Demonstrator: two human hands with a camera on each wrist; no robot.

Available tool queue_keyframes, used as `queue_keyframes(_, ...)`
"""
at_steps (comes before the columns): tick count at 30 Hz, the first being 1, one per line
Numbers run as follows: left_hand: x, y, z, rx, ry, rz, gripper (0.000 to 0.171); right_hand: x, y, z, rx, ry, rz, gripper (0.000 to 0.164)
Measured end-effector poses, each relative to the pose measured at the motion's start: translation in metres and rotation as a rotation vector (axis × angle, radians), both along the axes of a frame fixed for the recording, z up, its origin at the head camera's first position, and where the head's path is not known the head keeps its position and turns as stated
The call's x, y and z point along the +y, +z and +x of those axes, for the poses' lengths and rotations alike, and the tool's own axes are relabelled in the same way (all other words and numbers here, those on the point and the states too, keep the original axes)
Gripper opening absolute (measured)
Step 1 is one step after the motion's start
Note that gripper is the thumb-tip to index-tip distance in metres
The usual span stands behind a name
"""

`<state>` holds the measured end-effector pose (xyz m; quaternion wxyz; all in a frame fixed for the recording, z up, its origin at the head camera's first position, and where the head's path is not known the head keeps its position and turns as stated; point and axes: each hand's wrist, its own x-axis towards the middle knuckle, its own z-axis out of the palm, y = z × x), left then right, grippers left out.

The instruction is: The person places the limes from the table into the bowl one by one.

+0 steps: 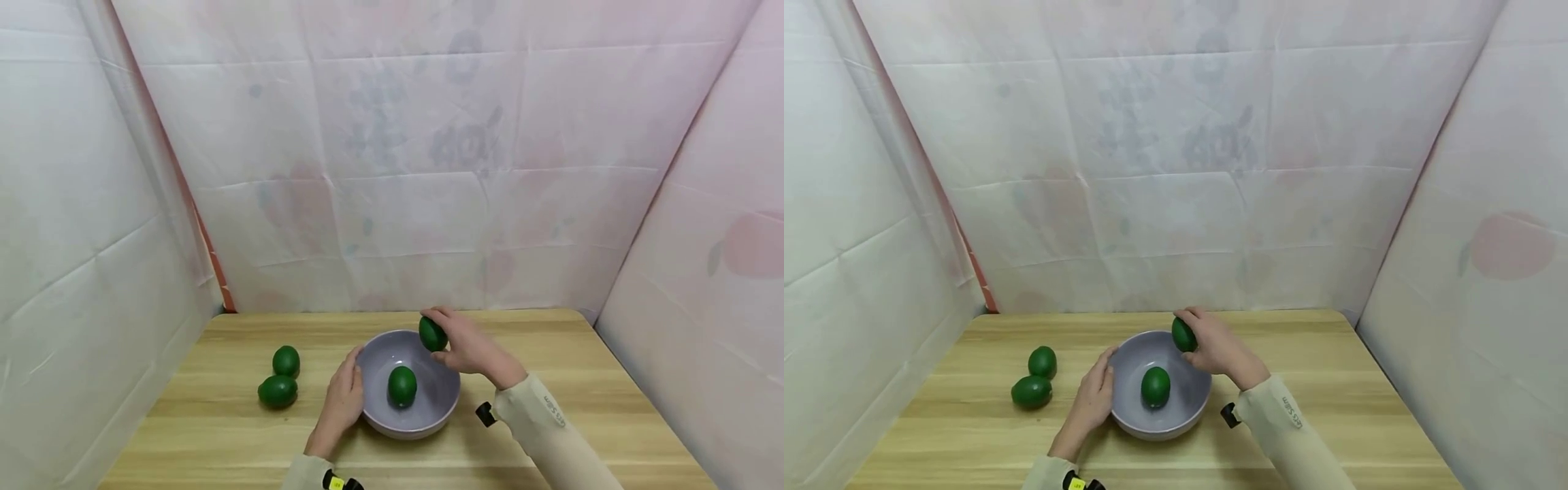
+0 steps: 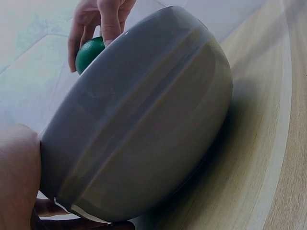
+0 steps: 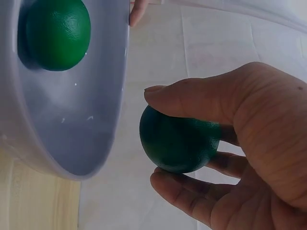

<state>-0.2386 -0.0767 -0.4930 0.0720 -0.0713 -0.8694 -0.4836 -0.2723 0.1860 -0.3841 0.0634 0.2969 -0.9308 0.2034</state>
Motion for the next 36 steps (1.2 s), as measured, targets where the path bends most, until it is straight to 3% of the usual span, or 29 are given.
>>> queue_keyframes(5,0.0,-0.002,0.001,0.0,-0.001,0.003,0.045,-0.001,-0.005,0.004,0.014,0.009,0.014,0.074)
queue_keyframes(18,0.002,0.001,-0.003,0.004,0.009,0.011,0.046,-0.004,-0.018,0.007,-0.063,0.017,0.019,0.075)
queue_keyframes(28,0.006,-0.001,-0.004,0.008,0.004,0.0,0.046,-0.001,-0.024,0.01,-0.064,0.042,0.048,0.076)
queue_keyframes(36,0.002,0.0,-0.006,0.037,-0.002,-0.021,0.046,-0.007,-0.032,0.012,-0.008,0.07,0.067,0.076)
